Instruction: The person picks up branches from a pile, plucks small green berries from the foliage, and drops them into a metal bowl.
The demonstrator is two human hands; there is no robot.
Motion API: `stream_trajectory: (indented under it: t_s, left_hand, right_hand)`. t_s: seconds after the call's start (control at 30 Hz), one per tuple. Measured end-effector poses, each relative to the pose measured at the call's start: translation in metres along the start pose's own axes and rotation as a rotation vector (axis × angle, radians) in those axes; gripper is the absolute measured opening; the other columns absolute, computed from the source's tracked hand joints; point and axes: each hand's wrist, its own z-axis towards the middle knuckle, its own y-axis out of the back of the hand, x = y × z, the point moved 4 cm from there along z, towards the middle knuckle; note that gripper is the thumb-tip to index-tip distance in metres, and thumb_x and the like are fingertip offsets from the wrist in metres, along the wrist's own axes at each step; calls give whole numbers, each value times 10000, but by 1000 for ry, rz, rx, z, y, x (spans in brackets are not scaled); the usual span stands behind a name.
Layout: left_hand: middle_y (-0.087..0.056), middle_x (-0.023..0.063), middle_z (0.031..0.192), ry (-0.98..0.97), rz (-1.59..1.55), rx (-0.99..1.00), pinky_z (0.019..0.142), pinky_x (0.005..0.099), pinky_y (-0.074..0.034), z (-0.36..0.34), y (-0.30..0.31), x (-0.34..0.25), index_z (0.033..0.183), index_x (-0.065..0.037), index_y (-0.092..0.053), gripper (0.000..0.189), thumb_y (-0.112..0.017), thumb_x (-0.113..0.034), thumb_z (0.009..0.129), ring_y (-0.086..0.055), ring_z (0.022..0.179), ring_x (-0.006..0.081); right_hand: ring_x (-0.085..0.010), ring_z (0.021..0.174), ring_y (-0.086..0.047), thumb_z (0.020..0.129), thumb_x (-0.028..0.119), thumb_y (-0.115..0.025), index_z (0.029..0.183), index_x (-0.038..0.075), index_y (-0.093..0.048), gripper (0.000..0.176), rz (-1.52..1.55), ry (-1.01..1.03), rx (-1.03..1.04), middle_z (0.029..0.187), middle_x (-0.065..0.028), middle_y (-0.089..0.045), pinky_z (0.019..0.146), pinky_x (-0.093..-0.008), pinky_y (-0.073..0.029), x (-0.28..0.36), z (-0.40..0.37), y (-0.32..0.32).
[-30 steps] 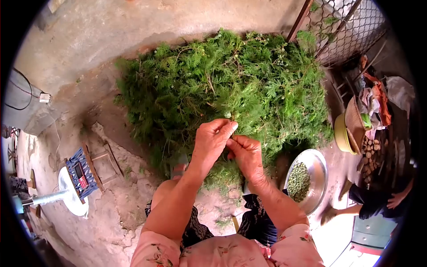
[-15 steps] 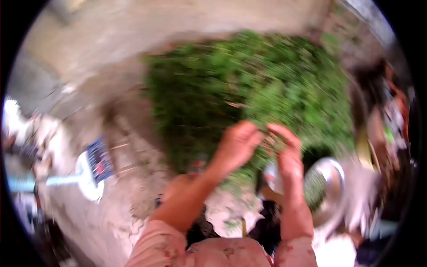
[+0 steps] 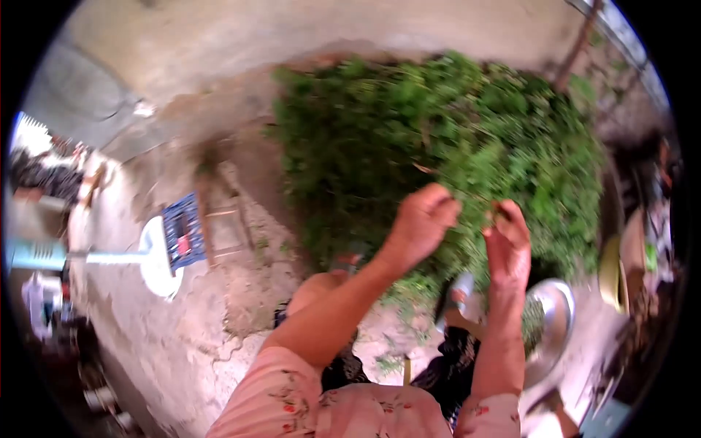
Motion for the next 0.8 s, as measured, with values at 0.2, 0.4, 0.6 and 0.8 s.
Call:
stream_trajectory:
  t_s: [0.2, 0.4, 0.6, 0.8]
  left_hand:
    - [-527, -13, 693, -15, 97, 27, 570, 203, -422, -2, -2, 1, 840, 7, -561, 70, -563, -62, 850, -503, 643, 46]
    - [-499, -28, 651, -91, 324, 76, 537, 195, -352, -7, -7, 0, 789, 5, -567, 65, -546, -36, 835, -426, 618, 33]
    - [-558, 8, 690, 70, 27, 94, 561, 238, -396, -10, -14, -10, 812, 16, -610, 71, -566, -31, 782, -484, 600, 72]
    - [-459, 11, 598, 250, -581, -93, 650, 327, -419, 3, 9, -4, 694, -44, -531, 133, -535, -126, 798, -435, 547, 148]
  right_hand:
    - [-48, 600, -454, 736, 51, -700, 919, 85, -649, 192, -592, 286, 82, 720, 40, -547, 528, -191, -386, 4, -7, -29]
    - [-53, 615, -463, 737, 20, -689, 894, 22, -637, 165, -698, 325, 150, 722, 14, -521, 550, -211, -424, -12, -6, -33]
    - [-69, 517, -479, 857, 190, -596, 797, 65, -613, 139, -427, 111, -96, 606, 22, -528, 454, -212, -395, -7, -7, -20]
    - [-140, 562, -512, 876, 185, -537, 863, 42, -539, 144, 192, -57, -241, 715, -45, -541, 476, -257, -408, 6, 3, 18]
